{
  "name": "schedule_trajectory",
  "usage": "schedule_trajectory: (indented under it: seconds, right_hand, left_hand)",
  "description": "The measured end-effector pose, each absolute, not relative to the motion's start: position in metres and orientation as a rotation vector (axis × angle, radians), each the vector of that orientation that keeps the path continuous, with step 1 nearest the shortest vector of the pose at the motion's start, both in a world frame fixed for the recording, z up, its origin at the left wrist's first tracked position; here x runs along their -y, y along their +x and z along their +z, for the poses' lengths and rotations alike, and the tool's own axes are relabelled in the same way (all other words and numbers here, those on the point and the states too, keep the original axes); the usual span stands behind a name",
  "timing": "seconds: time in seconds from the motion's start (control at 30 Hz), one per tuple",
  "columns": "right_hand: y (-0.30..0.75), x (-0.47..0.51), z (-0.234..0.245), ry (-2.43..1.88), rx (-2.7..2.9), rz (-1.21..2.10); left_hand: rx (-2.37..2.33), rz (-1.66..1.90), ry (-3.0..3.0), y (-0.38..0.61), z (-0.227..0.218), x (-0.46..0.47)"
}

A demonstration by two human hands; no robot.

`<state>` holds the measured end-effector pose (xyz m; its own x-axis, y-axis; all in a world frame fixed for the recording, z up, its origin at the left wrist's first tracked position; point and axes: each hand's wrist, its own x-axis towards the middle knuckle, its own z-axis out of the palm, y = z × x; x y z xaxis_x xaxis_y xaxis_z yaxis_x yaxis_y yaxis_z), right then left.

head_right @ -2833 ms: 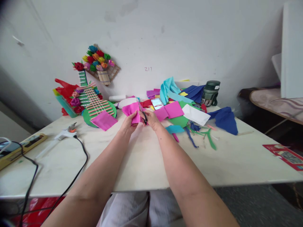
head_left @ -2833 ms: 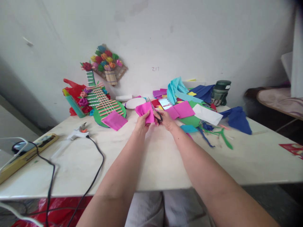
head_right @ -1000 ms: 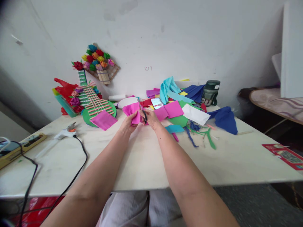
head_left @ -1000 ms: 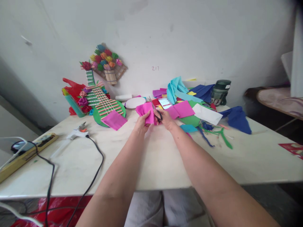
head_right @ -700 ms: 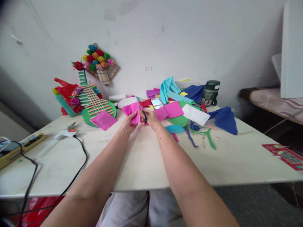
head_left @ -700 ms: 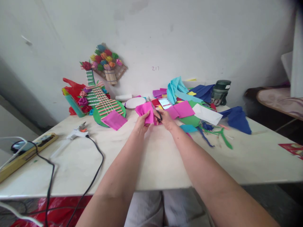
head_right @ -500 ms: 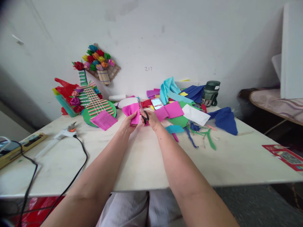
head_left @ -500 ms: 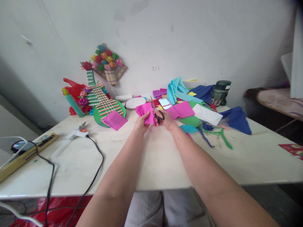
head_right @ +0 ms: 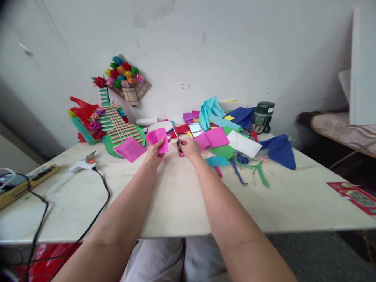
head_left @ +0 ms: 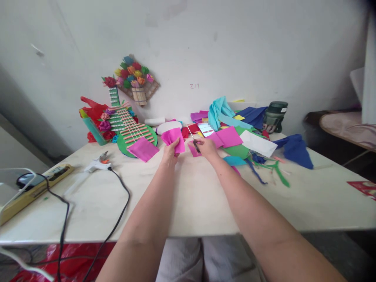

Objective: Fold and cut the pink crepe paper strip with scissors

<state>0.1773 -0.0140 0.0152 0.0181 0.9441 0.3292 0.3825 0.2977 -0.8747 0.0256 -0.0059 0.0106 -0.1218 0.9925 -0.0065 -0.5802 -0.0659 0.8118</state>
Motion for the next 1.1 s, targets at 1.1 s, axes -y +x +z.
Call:
schedule_trajectory:
  seconds: [1.1]
  right_hand:
    - [0.160,0.012,0.002,-1.073,1.254,0.920]
  left_hand:
    - [-0.825,1.365,0.938,0.038,0.002,0.010]
